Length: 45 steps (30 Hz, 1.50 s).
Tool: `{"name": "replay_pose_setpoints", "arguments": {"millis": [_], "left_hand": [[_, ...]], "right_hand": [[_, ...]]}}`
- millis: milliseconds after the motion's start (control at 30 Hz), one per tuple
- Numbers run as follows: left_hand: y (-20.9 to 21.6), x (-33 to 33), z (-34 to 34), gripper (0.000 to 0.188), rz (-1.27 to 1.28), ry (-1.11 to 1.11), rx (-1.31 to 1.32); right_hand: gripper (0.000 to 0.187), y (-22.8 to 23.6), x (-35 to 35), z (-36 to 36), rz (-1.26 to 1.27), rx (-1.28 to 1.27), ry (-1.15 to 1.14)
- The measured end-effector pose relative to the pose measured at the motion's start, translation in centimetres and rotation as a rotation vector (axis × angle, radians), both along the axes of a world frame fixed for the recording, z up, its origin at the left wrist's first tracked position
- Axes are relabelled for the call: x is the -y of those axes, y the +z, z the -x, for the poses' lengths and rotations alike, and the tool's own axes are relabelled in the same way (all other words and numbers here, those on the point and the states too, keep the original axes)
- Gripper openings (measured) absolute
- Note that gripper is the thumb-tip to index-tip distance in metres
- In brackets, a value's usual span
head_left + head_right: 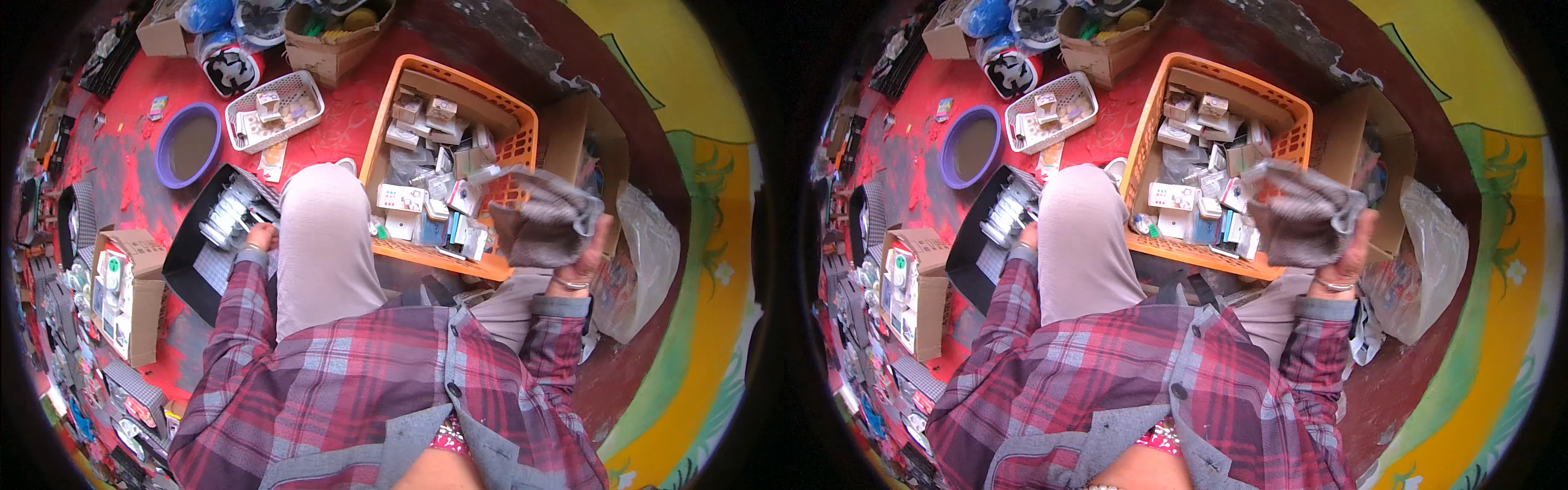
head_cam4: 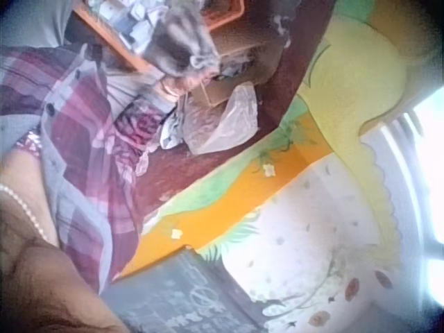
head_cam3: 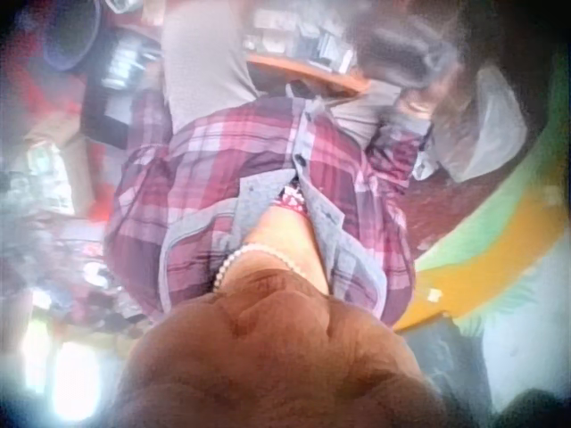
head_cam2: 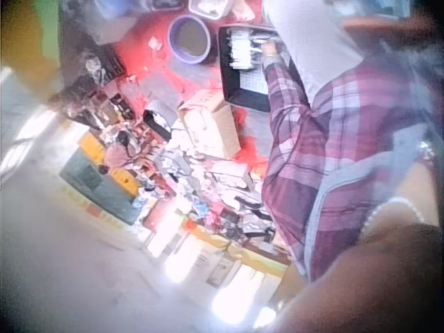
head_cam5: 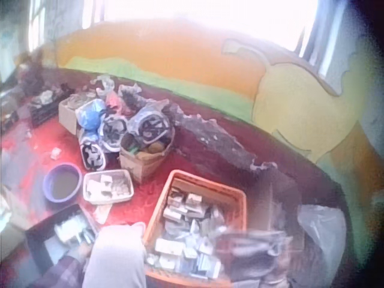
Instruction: The person wipes individual small white electronic items with a gray cloth and transfers them from an orange crate into a black container.
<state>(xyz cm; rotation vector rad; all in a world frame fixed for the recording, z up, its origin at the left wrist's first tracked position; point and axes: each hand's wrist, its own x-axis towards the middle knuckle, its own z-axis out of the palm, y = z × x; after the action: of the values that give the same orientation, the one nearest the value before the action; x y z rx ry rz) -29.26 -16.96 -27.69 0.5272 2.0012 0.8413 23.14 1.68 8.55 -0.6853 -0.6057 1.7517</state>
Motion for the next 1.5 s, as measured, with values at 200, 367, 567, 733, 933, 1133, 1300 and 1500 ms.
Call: {"name": "replay_pose_setpoints", "arguments": {"millis": [200, 367, 567, 733, 933, 1133, 1300, 1500], "left_hand": [[17.3, -9.1, 4.2, 0.017, -0.388, -0.118, -0.122], [34.4, -19.5, -6.2, 0.022, -0.756, -0.522, -0.546], [34.1, -28.4, -24.4, 0.029, -0.547, -1.291, -0.606], [21.5, -27.8, -32.3, 0.045, 0.069, -1.795, -0.703], [10.2, -22.6, -32.8, 0.09, 0.262, -1.255, -0.778], [3.0, -20.9, -29.1, 0.072, 0.205, -1.217, -0.856], [6.8, -22.5, -28.4, 0.068, 0.373, -1.074, -0.649], [2.7, -23.5, -26.2, 0.076, 0.487, -0.526, -0.579]], "right_hand": [[0.054, -6.7, -2.8, -5.5, -0.713, 1.3, -0.133], [0.052, -3.5, -4.8, -4.6, -0.439, 0.477, -0.111], [0.05, -3.0, -6.7, -6.7, -0.596, 1.045, -0.414], [0.048, -1.8, -6.1, -7.6, -0.698, 1.446, -0.485], [0.046, -1.2, -6.1, -8.5, -0.727, 1.678, -0.484], [0.044, -0.9, -7.0, -7.5, -0.773, 1.794, -0.447], [0.042, -0.4, -7.2, -6.1, -0.782, 1.88, -0.406], [0.04, 0.6, -7.0, -4.2, -0.763, 1.981, -0.305]]}}
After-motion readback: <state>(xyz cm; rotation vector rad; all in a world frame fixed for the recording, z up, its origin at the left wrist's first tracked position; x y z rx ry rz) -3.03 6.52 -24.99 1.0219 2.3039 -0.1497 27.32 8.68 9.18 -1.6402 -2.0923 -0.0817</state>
